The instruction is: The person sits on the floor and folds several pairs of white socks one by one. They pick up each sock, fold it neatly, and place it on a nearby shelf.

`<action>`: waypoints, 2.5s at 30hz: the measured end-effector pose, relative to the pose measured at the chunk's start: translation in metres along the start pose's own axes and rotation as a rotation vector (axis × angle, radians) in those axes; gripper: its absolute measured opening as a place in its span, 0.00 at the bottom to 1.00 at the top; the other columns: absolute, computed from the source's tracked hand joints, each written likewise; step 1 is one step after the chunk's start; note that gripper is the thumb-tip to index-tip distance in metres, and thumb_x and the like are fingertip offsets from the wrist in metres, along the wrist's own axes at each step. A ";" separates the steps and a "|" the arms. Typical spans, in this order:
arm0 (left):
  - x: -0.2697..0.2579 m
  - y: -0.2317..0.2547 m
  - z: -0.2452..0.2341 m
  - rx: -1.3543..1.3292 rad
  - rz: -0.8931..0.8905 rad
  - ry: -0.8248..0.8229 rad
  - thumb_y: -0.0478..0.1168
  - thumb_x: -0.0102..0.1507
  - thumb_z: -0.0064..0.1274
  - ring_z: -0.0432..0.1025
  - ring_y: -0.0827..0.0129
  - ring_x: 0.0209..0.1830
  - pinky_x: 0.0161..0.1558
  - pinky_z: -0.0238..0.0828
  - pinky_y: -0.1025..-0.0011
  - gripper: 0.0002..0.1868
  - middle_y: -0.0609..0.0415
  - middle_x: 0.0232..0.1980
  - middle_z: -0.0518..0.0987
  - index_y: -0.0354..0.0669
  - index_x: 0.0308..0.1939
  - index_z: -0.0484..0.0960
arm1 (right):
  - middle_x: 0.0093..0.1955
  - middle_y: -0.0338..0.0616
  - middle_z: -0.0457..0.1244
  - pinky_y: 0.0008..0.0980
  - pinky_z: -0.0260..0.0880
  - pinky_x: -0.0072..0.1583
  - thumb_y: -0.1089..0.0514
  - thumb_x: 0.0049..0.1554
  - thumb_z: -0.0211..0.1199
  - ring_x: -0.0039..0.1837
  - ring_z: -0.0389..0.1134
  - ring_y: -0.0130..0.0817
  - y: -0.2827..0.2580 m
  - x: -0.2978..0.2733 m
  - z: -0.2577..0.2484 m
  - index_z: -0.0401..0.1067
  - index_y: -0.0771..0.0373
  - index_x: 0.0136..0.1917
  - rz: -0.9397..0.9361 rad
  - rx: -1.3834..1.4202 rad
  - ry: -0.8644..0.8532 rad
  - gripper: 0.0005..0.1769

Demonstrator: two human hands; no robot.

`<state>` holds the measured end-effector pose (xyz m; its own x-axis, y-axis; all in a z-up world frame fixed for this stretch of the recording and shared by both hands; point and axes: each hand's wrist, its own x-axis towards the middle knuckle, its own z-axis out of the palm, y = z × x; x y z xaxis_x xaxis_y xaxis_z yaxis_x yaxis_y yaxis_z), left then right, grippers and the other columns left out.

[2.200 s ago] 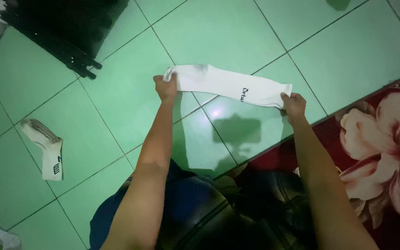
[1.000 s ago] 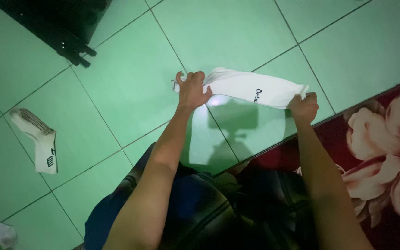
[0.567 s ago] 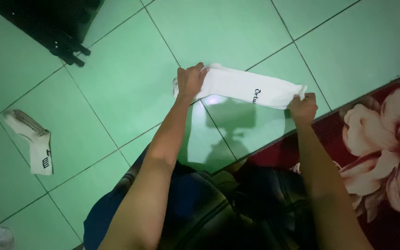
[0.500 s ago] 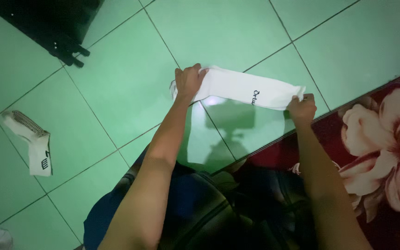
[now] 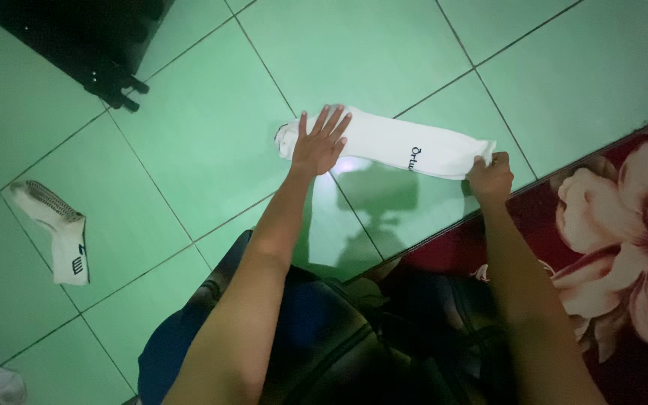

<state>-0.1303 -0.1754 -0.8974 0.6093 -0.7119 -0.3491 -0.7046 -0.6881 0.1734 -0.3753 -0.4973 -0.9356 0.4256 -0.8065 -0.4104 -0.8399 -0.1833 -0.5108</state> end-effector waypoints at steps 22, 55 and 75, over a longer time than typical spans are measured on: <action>-0.031 -0.046 0.011 -0.833 -0.632 0.446 0.38 0.66 0.55 0.74 0.48 0.44 0.54 0.72 0.51 0.13 0.42 0.44 0.78 0.40 0.49 0.67 | 0.50 0.60 0.68 0.43 0.73 0.50 0.52 0.62 0.62 0.50 0.72 0.47 0.026 0.016 0.012 0.65 0.73 0.60 -0.037 0.100 -0.042 0.22; 0.016 0.135 0.038 -0.104 -0.079 0.373 0.51 0.70 0.41 0.46 0.54 0.86 0.78 0.42 0.44 0.34 0.47 0.84 0.55 0.42 0.78 0.58 | 0.49 0.49 0.67 0.36 0.71 0.51 0.51 0.60 0.65 0.49 0.69 0.35 0.047 0.017 0.001 0.69 0.69 0.56 -0.086 0.299 -0.071 0.19; 0.003 0.152 0.041 -0.043 0.125 0.161 0.62 0.73 0.34 0.41 0.62 0.85 0.78 0.28 0.34 0.38 0.59 0.85 0.48 0.49 0.82 0.49 | 0.45 0.48 0.64 0.35 0.67 0.46 0.52 0.61 0.67 0.45 0.64 0.33 0.055 0.018 -0.004 0.67 0.69 0.52 -0.116 0.336 -0.007 0.18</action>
<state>-0.2504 -0.2766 -0.9095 0.5713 -0.8027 -0.1710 -0.7640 -0.5963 0.2464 -0.4155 -0.5246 -0.9680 0.5146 -0.7873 -0.3397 -0.6288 -0.0771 -0.7738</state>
